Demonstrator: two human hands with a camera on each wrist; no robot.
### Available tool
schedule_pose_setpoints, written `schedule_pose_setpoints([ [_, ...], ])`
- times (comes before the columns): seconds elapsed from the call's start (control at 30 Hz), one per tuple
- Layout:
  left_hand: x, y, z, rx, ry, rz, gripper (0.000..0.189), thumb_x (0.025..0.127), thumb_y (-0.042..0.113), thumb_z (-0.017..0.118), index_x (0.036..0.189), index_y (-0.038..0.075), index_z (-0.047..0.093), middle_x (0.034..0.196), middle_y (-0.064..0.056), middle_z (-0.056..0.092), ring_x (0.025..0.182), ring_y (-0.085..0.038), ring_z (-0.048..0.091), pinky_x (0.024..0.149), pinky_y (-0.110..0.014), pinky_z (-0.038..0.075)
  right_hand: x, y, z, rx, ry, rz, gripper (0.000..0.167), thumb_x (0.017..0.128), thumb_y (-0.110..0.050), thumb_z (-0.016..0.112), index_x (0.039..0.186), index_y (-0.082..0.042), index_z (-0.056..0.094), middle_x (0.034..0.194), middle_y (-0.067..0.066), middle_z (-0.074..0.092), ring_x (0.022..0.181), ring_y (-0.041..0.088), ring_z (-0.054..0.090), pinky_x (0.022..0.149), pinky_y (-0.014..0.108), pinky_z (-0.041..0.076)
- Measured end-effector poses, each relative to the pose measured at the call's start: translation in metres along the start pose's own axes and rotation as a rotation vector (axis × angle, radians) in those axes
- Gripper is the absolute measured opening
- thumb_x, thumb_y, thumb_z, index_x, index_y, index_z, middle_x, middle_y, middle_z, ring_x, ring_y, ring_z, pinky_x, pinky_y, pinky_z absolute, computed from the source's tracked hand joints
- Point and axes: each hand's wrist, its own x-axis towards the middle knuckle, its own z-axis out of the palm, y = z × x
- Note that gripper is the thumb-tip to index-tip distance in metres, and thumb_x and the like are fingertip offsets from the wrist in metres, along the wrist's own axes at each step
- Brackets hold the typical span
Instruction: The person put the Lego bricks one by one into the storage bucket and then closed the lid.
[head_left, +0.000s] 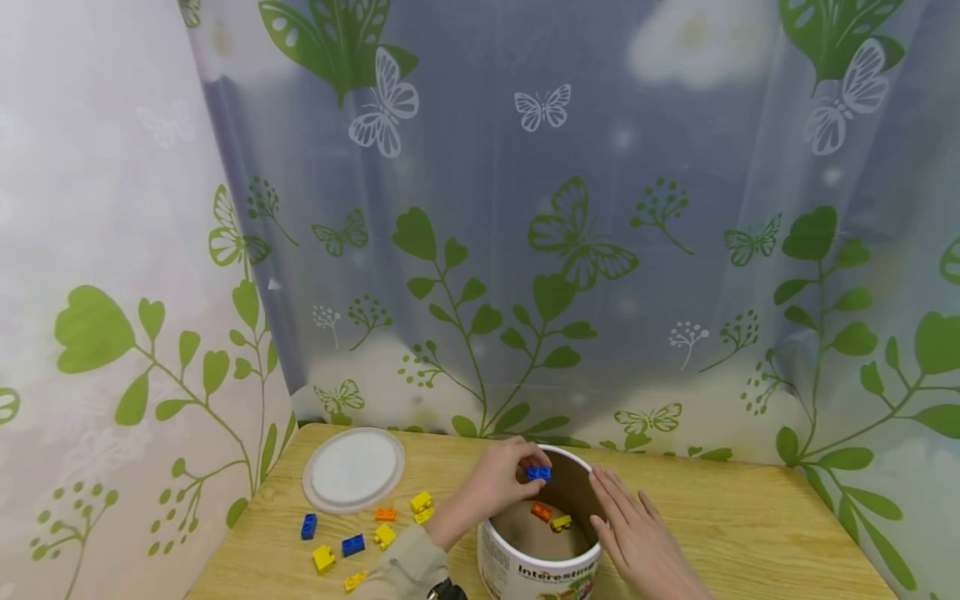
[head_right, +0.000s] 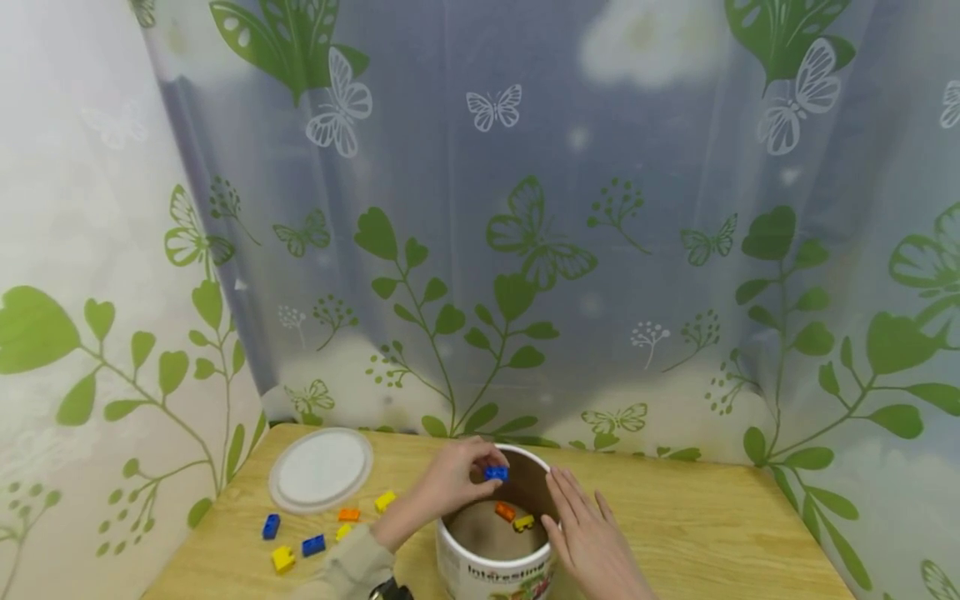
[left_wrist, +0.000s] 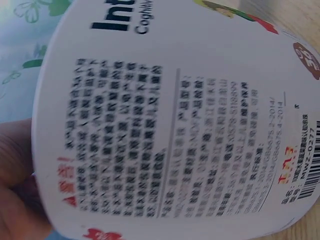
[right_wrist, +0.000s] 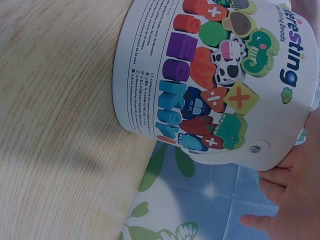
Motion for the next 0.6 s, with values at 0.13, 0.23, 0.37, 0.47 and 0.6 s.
schedule_pose_setpoints([
  [0.13, 0.002, 0.001, 0.008, 0.015, -0.057, -0.026, 0.016, 0.086, 0.010, 0.082, 0.100, 0.013, 0.074, 0.091, 0.004, 0.065, 0.080, 0.000, 0.061, 0.070, -0.011, 0.051, 0.000, 0.000, 0.000, 0.016, -0.013, 0.012, 0.051, 0.106, -0.027, 0.052, 0.152, -0.006, 0.045, 0.156, 0.010, 0.045, 0.143, 0.032, 0.042, 0.107, 0.064, 0.041],
  [0.23, 0.003, 0.002, 0.011, 0.025, -0.087, -0.042, 0.016, 0.086, 0.011, 0.082, 0.100, 0.013, 0.074, 0.091, 0.005, 0.067, 0.079, 0.001, 0.061, 0.069, -0.011, 0.051, 0.001, 0.000, 0.001, 0.019, -0.022, 0.020, 0.052, 0.106, -0.028, 0.052, 0.153, -0.006, 0.045, 0.157, 0.010, 0.045, 0.144, 0.031, 0.041, 0.108, 0.064, 0.040],
  [0.37, 0.003, 0.003, 0.013, 0.050, -0.114, -0.053, 0.015, 0.086, 0.012, 0.082, 0.099, 0.014, 0.074, 0.091, 0.005, 0.069, 0.079, 0.001, 0.061, 0.070, -0.012, 0.051, 0.000, 0.000, 0.002, 0.017, -0.023, 0.020, 0.052, 0.106, -0.027, 0.053, 0.153, -0.005, 0.044, 0.157, 0.010, 0.044, 0.144, 0.031, 0.041, 0.108, 0.065, 0.040],
  [0.47, 0.003, 0.004, 0.013, 0.067, -0.128, -0.059, 0.015, 0.086, 0.012, 0.082, 0.099, 0.013, 0.074, 0.091, 0.005, 0.070, 0.080, 0.000, 0.062, 0.071, -0.012, 0.051, 0.000, 0.000, 0.001, 0.018, -0.020, 0.020, 0.052, 0.106, -0.026, 0.053, 0.153, -0.005, 0.044, 0.157, 0.010, 0.044, 0.144, 0.031, 0.041, 0.108, 0.065, 0.040],
  [0.6, 0.003, 0.005, 0.012, 0.080, -0.127, -0.063, 0.016, 0.087, 0.011, 0.082, 0.100, 0.013, 0.074, 0.092, 0.004, 0.069, 0.082, -0.003, 0.063, 0.071, -0.013, 0.051, 0.000, 0.000, 0.000, 0.018, -0.016, 0.018, 0.052, 0.106, -0.026, 0.054, 0.153, -0.006, 0.044, 0.157, 0.010, 0.044, 0.144, 0.031, 0.041, 0.108, 0.065, 0.040],
])
